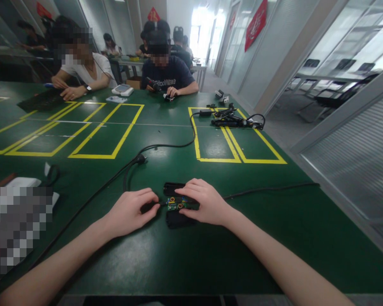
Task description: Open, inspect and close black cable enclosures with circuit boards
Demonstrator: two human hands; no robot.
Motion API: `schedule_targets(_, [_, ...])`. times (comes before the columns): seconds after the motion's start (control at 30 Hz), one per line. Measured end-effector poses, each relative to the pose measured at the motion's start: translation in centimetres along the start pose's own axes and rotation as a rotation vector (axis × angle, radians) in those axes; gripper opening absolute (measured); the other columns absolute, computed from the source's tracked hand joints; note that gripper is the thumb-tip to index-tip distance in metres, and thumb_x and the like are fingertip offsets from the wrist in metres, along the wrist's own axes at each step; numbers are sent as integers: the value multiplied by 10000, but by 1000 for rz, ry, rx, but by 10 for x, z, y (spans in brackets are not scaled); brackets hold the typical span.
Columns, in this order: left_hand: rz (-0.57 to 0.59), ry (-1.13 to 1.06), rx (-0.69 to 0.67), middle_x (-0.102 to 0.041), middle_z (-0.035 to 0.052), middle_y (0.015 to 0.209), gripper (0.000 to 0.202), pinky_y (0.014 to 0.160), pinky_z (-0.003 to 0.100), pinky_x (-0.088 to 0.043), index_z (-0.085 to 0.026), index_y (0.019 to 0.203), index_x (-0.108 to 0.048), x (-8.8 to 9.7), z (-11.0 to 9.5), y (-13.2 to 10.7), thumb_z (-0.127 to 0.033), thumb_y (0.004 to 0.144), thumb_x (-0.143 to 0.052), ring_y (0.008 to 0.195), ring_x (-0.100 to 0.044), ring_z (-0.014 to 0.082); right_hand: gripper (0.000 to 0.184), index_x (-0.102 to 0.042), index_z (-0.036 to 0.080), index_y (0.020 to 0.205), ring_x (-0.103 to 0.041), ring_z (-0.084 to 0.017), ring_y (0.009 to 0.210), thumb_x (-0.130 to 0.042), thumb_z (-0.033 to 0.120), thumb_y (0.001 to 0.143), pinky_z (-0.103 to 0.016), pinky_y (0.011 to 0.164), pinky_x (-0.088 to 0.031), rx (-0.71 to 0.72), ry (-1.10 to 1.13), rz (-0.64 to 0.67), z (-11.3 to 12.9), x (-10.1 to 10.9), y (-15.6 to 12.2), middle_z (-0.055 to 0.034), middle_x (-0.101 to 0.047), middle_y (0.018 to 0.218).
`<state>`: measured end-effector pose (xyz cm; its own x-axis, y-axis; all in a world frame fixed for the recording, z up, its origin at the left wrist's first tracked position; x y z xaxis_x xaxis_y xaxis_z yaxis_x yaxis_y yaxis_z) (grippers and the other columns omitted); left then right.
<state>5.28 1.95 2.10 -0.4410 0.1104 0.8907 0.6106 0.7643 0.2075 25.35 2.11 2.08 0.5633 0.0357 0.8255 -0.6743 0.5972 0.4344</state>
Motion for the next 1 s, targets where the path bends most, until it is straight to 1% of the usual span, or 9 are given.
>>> schedule_targets(0.27, [5,26,102,-648,-16,705,135,567,251,-341,-209,804,-571,5,8,2,-279,916,-543,583,-586,147,392,-674,169,1291,-657,-296,1029,-699,326,933,-470,877,-566,-56,-65,-28,6,-9,6,-131,-746,1066])
schedule_targets(0.43, [67,41,177,-641,-13,688,169,575,257,-335,-208,771,-551,4,14,2,-302,911,-541,599,-588,159,465,-637,173,1334,-652,-286,1075,-723,378,926,-452,919,-545,12,-39,-18,2,6,3,-147,-708,1180])
schedule_targets(0.53, [103,57,192,-653,-10,703,189,586,259,-350,-204,787,-581,3,14,2,-313,936,-540,621,-604,162,396,-668,178,1192,-665,-258,991,-775,402,883,-402,853,-545,9,3,33,-5,18,-1,-127,-702,1109])
schedule_targets(0.6, [108,59,195,-664,-9,737,180,591,261,-375,-205,876,-633,3,15,2,-340,960,-550,630,-618,164,382,-666,184,1078,-662,-247,949,-826,429,833,-370,796,-539,-27,18,79,-9,21,-3,-111,-696,1060])
schedule_targets(0.67, [98,54,176,-681,-6,814,250,611,265,-422,-215,1139,-663,3,14,1,-386,987,-562,665,-647,172,408,-652,190,1016,-653,-240,920,-863,454,788,-354,762,-527,-52,20,107,-10,20,-4,-100,-688,1030])
schedule_targets(0.73, [89,59,140,-691,3,912,447,647,271,-472,-249,1425,-551,3,12,0,-430,1016,-554,716,-679,180,427,-641,194,1010,-648,-236,911,-874,462,773,-354,762,-520,-51,30,120,-8,15,-3,-93,-684,1021])
schedule_targets(0.77, [91,68,123,-693,10,959,506,669,275,-493,-269,1503,-489,3,12,0,-440,1030,-544,741,-692,182,428,-638,195,1020,-647,-236,915,-871,459,777,-357,770,-520,-44,40,122,-6,12,-2,-93,-684,1024])
schedule_targets(0.83, [105,93,101,-701,25,1034,509,703,284,-525,-288,1530,-481,1,12,-1,-438,1046,-535,786,-712,189,424,-633,196,1053,-649,-239,936,-855,448,795,-363,791,-522,-28,62,129,-3,7,-1,-98,-688,1047])
schedule_targets(1.0, [115,129,80,-747,45,1085,396,751,305,-565,-270,1432,-612,-4,14,-2,-385,1062,-529,907,-747,226,413,-614,190,1138,-661,-257,1006,-799,406,839,-382,843,-529,-15,70,138,-1,3,-2,-121,-689,1114])
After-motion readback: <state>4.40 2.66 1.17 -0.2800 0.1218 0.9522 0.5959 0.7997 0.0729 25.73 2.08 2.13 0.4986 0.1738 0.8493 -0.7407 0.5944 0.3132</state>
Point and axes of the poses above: each hand's wrist, its own y-axis towards the middle knuckle, its own x-axis out of the back of the hand, z = x × y, the point moved 6 cm from there along y, towards the middle knuckle
